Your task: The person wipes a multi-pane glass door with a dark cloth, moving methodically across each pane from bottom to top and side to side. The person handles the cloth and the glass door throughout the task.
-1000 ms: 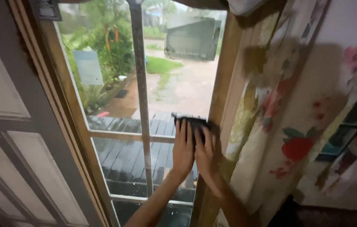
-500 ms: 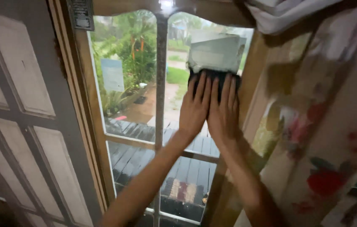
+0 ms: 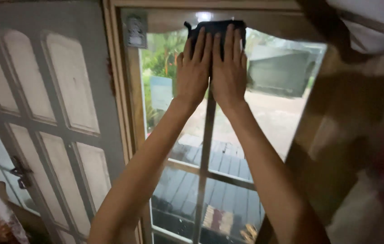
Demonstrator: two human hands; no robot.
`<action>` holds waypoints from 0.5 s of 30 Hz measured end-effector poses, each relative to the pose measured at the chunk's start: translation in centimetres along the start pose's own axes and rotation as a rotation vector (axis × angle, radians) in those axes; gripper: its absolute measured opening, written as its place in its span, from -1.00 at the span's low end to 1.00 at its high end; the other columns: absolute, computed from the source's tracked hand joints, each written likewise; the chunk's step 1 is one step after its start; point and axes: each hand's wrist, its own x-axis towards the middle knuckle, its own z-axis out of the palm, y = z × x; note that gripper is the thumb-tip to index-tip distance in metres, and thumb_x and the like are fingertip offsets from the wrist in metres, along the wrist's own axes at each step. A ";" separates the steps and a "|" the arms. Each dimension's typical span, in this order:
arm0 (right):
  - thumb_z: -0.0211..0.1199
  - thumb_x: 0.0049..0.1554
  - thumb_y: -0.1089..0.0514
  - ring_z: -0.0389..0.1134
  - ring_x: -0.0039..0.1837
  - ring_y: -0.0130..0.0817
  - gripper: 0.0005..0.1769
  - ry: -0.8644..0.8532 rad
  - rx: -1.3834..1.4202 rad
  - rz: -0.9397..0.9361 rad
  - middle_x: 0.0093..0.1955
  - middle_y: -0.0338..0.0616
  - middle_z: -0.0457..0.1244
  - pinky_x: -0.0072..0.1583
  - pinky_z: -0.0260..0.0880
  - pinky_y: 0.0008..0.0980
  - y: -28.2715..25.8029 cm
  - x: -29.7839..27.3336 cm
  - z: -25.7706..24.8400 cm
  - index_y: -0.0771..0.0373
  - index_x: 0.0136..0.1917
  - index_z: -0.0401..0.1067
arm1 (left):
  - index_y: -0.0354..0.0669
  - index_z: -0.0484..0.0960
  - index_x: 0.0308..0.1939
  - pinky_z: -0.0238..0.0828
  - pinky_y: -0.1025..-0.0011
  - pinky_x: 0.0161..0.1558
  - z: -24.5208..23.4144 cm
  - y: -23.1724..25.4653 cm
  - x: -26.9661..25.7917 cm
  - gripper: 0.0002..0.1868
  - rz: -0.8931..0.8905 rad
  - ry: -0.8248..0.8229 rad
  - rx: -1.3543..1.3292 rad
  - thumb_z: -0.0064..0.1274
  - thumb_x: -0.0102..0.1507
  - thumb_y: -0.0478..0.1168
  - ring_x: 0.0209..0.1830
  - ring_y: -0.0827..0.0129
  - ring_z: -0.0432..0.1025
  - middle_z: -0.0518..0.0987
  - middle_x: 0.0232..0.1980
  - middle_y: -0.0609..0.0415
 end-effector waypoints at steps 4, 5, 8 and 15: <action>0.17 0.41 0.15 -0.25 0.71 0.00 -0.34 -0.110 0.185 0.038 0.71 0.04 -0.29 0.54 0.15 0.11 -4.6 1.6 1.8 0.23 0.66 0.01 | 0.03 0.12 0.61 0.37 0.00 0.25 0.4 -4.8 -0.7 -0.36 -0.006 -0.087 -0.012 -0.05 0.46 -0.11 0.51 -0.08 0.19 0.04 0.65 0.11; 0.19 0.37 0.16 -0.28 0.71 0.01 -0.30 -0.150 0.216 0.034 0.71 0.06 -0.31 0.58 0.05 0.14 -5.7 1.9 2.3 0.22 0.67 -0.02 | 0.03 0.12 0.60 0.33 -0.07 0.31 0.5 -6.0 -0.8 -0.35 -0.008 -0.120 -0.015 -0.08 0.44 -0.13 0.49 -0.11 0.20 0.05 0.65 0.11; 0.15 0.40 0.12 -0.22 0.72 -0.02 -0.31 -0.106 0.177 0.019 0.72 0.01 -0.31 0.57 0.09 -0.08 -9.0 2.4 4.5 0.18 0.68 -0.04 | 0.04 0.20 0.59 0.40 0.10 0.18 1.4 -9.5 -1.9 -0.37 0.003 -0.022 0.091 0.00 0.45 -0.13 0.43 0.00 0.27 0.14 0.62 0.13; 0.22 0.33 0.21 -0.33 0.73 -0.11 -0.23 -0.162 0.254 0.039 0.73 -0.06 -0.31 0.61 0.04 -0.04 -13.5 4.0 2.8 0.15 0.68 -0.04 | 0.04 0.16 0.60 0.33 0.05 0.26 0.5 -14.2 -2.6 -0.37 -0.002 -0.083 0.075 0.00 0.47 -0.07 0.43 -0.01 0.22 0.13 0.63 0.14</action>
